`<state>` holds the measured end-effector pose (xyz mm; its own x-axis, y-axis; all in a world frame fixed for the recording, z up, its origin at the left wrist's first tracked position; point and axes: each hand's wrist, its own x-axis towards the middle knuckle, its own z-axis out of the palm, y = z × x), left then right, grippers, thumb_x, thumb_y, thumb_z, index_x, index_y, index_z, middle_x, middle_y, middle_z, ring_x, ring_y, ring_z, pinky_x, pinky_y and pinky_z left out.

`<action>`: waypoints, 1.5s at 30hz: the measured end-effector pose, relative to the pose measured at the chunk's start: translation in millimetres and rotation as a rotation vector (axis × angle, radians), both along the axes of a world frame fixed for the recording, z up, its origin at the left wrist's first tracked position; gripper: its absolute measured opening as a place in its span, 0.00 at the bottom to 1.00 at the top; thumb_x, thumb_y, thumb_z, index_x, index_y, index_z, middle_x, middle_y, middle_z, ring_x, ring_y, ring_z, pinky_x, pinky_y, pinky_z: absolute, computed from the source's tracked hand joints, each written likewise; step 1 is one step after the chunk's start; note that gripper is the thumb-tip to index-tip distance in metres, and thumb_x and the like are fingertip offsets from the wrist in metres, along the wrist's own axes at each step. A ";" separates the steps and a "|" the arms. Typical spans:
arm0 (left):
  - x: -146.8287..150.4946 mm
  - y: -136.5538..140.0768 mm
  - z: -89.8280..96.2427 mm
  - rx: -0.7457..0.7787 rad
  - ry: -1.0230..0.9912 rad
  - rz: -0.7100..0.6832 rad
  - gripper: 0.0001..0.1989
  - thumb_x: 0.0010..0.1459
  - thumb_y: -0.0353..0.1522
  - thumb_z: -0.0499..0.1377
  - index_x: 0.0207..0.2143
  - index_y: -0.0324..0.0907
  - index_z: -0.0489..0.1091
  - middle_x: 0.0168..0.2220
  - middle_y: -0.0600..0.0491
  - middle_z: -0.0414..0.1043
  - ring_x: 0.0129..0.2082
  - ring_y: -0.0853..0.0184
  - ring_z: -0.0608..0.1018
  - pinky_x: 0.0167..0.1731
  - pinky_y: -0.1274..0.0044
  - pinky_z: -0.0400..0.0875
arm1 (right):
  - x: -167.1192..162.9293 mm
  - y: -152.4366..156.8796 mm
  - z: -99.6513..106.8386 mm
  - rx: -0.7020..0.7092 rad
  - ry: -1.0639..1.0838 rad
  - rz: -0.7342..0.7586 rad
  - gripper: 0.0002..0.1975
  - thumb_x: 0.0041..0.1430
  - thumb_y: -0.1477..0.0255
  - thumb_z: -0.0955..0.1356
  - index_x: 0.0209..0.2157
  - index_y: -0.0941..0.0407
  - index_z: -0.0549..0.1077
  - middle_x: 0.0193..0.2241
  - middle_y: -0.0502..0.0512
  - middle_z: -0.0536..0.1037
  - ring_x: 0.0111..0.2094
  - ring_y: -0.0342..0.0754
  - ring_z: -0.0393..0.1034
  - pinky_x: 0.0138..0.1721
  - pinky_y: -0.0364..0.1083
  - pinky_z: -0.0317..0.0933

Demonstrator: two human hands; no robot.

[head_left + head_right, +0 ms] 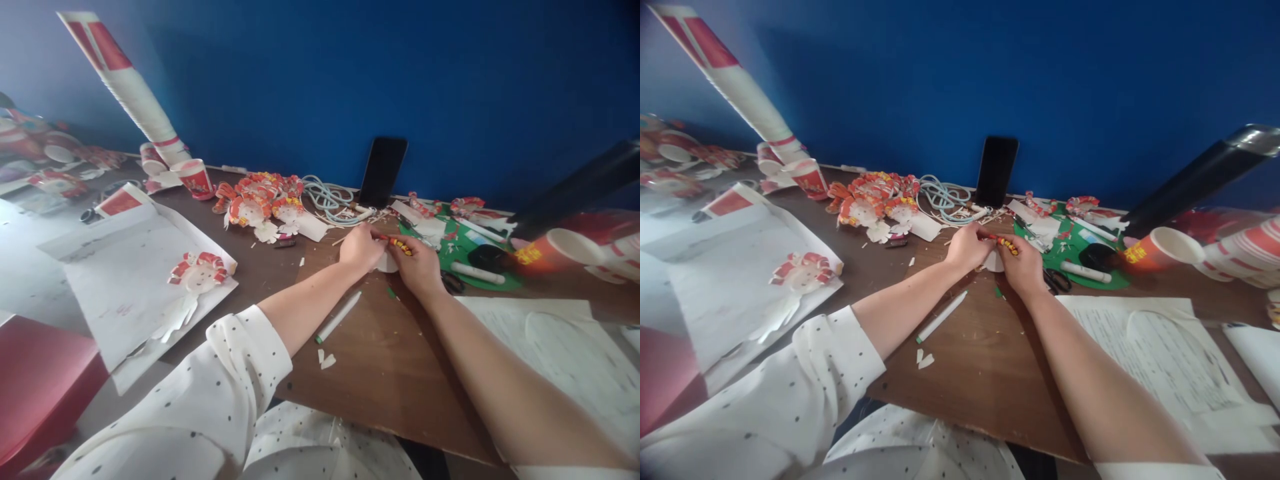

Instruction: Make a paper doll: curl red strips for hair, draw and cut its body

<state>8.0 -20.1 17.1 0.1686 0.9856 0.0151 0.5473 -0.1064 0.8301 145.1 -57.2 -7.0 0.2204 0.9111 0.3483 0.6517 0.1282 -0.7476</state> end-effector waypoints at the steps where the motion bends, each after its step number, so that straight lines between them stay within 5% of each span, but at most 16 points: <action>1: -0.3 0.3 -0.4 0.000 0.001 -0.002 0.08 0.53 0.37 0.60 0.35 0.44 0.73 0.37 0.50 0.78 0.38 0.62 0.77 0.38 0.74 0.70 | 0.2 0.0 -0.2 -0.005 0.006 0.000 0.16 0.54 0.64 0.66 0.40 0.56 0.79 0.37 0.58 0.82 0.38 0.53 0.74 0.41 0.51 0.66; 11: -2.0 -1.6 0.7 0.087 -0.005 -0.011 0.08 0.54 0.37 0.62 0.33 0.43 0.73 0.35 0.52 0.77 0.37 0.63 0.77 0.39 0.74 0.69 | 3.7 0.4 -0.6 -0.058 0.047 0.008 0.17 0.53 0.62 0.67 0.40 0.56 0.79 0.34 0.57 0.82 0.35 0.52 0.74 0.38 0.50 0.66; 23: -3.7 3.8 -7.5 0.487 0.042 -0.175 0.04 0.57 0.31 0.61 0.34 0.42 0.76 0.37 0.52 0.77 0.41 0.64 0.76 0.44 0.74 0.69 | 5.2 -0.6 0.8 -0.084 0.168 0.010 0.16 0.51 0.63 0.68 0.38 0.56 0.79 0.32 0.55 0.81 0.32 0.51 0.73 0.34 0.49 0.65; 32: -2.7 4.2 -10.9 0.499 0.116 -0.236 0.10 0.59 0.31 0.59 0.41 0.43 0.78 0.40 0.50 0.77 0.41 0.64 0.77 0.46 0.74 0.71 | 6.7 0.2 1.0 -0.148 0.305 0.004 0.16 0.50 0.63 0.69 0.38 0.56 0.79 0.31 0.55 0.80 0.30 0.50 0.72 0.32 0.48 0.65; 38: -5.4 5.0 -8.6 0.461 0.125 -0.222 0.10 0.59 0.30 0.57 0.40 0.42 0.78 0.40 0.50 0.77 0.43 0.63 0.77 0.46 0.74 0.71 | 8.9 -1.5 4.1 -0.144 0.235 0.115 0.18 0.51 0.62 0.71 0.43 0.54 0.78 0.40 0.54 0.81 0.40 0.52 0.74 0.45 0.51 0.65; 45: -6.8 4.5 -6.0 0.425 0.155 -0.212 0.11 0.59 0.29 0.57 0.40 0.42 0.77 0.40 0.50 0.76 0.43 0.63 0.77 0.46 0.74 0.71 | 7.1 -2.1 6.0 -0.129 0.148 0.106 0.19 0.56 0.57 0.67 0.41 0.55 0.79 0.39 0.56 0.81 0.40 0.53 0.74 0.42 0.50 0.65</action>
